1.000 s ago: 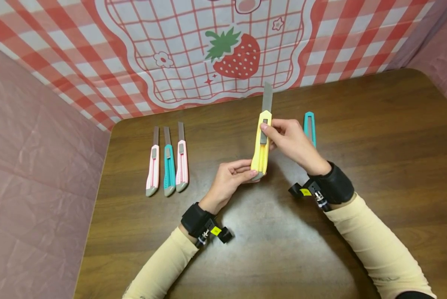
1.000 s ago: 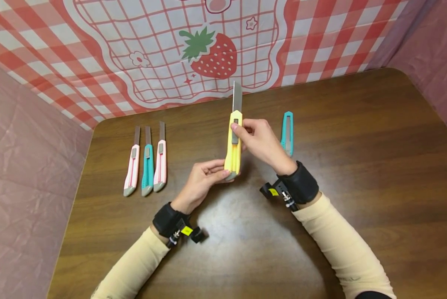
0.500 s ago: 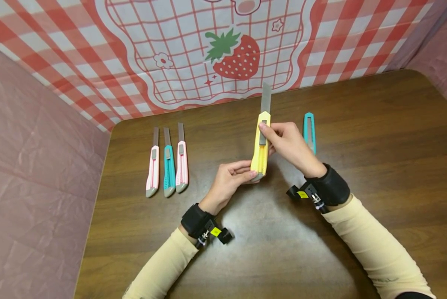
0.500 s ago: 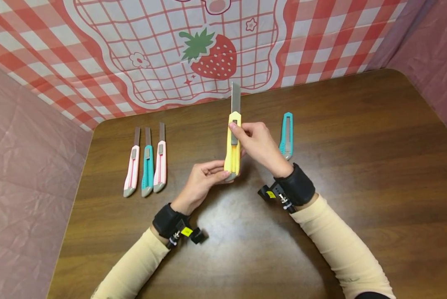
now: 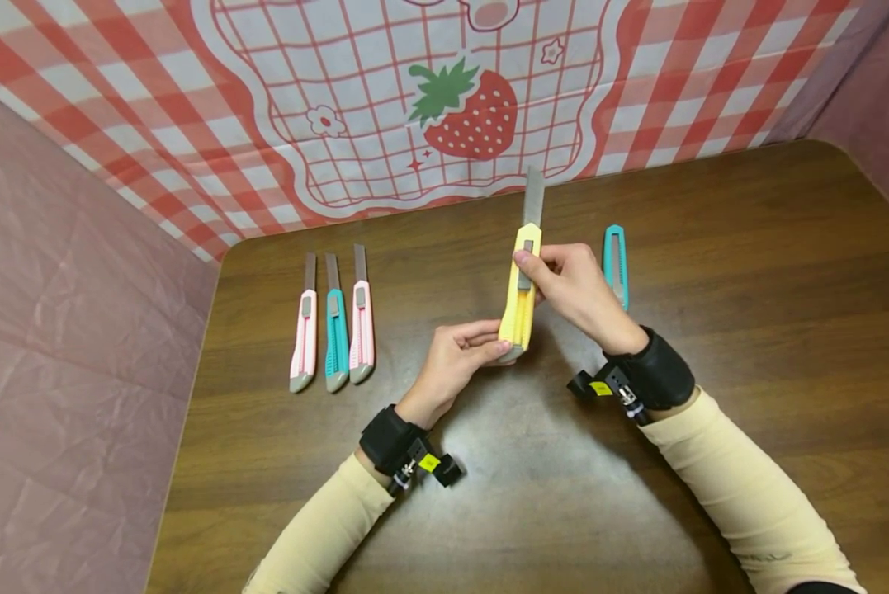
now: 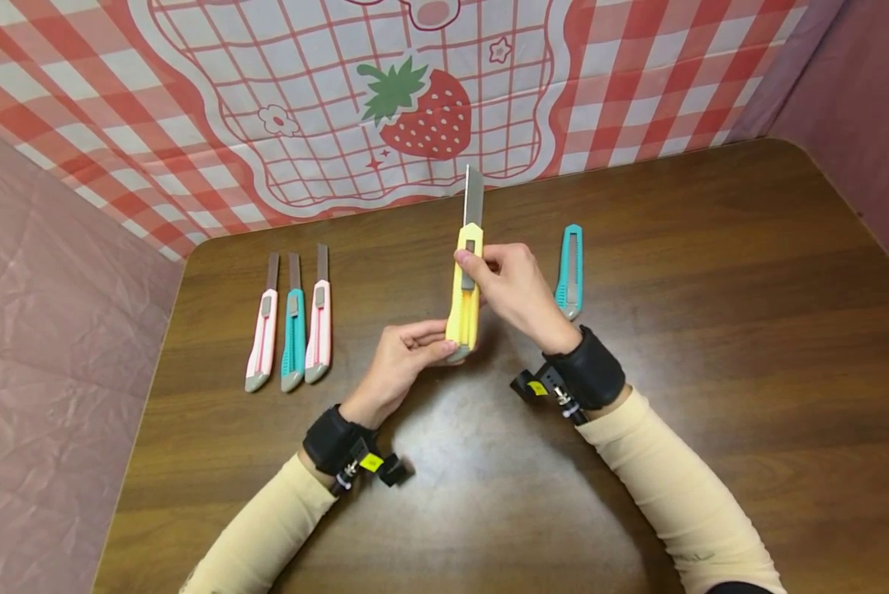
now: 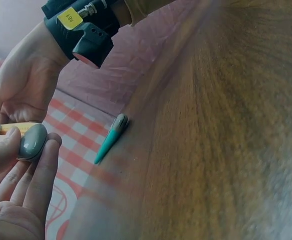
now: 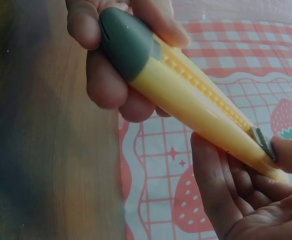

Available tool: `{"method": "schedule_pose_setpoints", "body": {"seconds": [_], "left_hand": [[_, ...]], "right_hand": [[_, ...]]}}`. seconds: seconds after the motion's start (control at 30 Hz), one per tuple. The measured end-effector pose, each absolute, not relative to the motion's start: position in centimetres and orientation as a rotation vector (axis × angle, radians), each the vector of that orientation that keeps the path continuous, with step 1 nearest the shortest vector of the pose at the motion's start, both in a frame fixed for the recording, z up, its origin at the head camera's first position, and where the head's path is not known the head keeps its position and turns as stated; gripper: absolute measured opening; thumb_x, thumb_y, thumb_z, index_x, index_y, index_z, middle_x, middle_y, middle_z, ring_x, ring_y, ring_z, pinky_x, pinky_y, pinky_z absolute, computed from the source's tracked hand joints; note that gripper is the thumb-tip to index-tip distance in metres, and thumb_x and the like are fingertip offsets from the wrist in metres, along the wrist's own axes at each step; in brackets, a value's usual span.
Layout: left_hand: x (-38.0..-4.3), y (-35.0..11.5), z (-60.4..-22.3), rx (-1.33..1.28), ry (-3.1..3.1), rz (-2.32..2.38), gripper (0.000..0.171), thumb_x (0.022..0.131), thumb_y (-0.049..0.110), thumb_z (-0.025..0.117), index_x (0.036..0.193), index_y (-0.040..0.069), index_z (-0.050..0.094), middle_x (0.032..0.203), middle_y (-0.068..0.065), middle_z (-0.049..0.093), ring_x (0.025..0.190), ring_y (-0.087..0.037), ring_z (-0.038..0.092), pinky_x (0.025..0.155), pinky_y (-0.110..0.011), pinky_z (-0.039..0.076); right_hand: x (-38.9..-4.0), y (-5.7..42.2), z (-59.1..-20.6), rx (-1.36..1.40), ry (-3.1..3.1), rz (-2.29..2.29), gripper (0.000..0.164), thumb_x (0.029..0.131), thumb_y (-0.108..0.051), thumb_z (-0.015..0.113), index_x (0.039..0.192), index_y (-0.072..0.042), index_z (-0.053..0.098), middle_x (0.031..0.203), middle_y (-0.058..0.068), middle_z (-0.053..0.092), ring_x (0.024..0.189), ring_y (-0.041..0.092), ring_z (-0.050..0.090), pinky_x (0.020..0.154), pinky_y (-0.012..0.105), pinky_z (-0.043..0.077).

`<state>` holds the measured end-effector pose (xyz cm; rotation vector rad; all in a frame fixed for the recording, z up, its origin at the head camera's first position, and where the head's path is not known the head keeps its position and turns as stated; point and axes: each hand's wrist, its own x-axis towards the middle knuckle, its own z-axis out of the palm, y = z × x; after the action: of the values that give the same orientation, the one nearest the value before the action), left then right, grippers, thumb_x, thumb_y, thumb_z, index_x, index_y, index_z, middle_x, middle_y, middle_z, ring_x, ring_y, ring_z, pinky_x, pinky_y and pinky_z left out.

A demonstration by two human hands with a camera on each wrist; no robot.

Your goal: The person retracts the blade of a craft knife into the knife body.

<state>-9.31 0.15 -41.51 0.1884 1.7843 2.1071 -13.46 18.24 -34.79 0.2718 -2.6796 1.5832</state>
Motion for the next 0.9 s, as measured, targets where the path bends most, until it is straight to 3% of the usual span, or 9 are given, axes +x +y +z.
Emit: {"method": "schedule_pose_setpoints", "body": {"seconds": [0.27, 0.43, 0.67, 0.9], "left_hand": [[-9.12, 0.36, -41.35, 0.174, 1.759, 2.120, 0.032, 0.083, 0.000, 0.064, 0.114, -0.008, 0.060, 0.108, -0.032, 0.061, 0.081, -0.008, 0.067, 0.071, -0.023, 0.058], [-9.04, 0.42, -41.21, 0.165, 1.750, 2.124, 0.032, 0.083, -0.001, 0.063, 0.115, -0.008, 0.059, 0.108, -0.033, 0.061, 0.081, -0.007, 0.067, 0.071, -0.023, 0.059], [-9.21, 0.37, -41.14, 0.174, 1.712, 2.147, 0.033, 0.084, 0.000, 0.062, 0.116, -0.008, 0.058, 0.109, -0.033, 0.060, 0.083, -0.010, 0.068, 0.076, -0.030, 0.059], [-9.30, 0.28, -41.17, 0.168, 1.698, 2.141, 0.033, 0.084, -0.001, 0.062, 0.116, -0.009, 0.058, 0.110, -0.033, 0.060, 0.083, -0.010, 0.068, 0.078, -0.032, 0.059]], "right_hand": [[-13.48, 18.34, -34.75, 0.302, -2.693, 1.529, 0.041, 0.092, -0.041, 0.051, 0.083, -0.004, 0.068, 0.069, 0.012, 0.064, 0.054, 0.012, 0.057, 0.048, 0.023, 0.046], [-13.47, 18.41, -34.74, 0.311, -2.694, 1.507, 0.040, 0.092, -0.039, 0.052, 0.081, -0.004, 0.067, 0.068, 0.012, 0.064, 0.054, 0.010, 0.056, 0.047, 0.022, 0.044], [-13.49, 18.31, -35.05, 0.380, -2.673, 1.574, 0.030, 0.091, -0.032, 0.056, 0.099, -0.005, 0.067, 0.090, 0.012, 0.070, 0.070, 0.004, 0.063, 0.058, 0.021, 0.052], [-13.46, 18.27, -34.99, 0.385, -2.686, 1.595, 0.030, 0.091, -0.031, 0.056, 0.101, -0.004, 0.066, 0.091, 0.013, 0.070, 0.072, 0.006, 0.064, 0.059, 0.022, 0.054]]}}
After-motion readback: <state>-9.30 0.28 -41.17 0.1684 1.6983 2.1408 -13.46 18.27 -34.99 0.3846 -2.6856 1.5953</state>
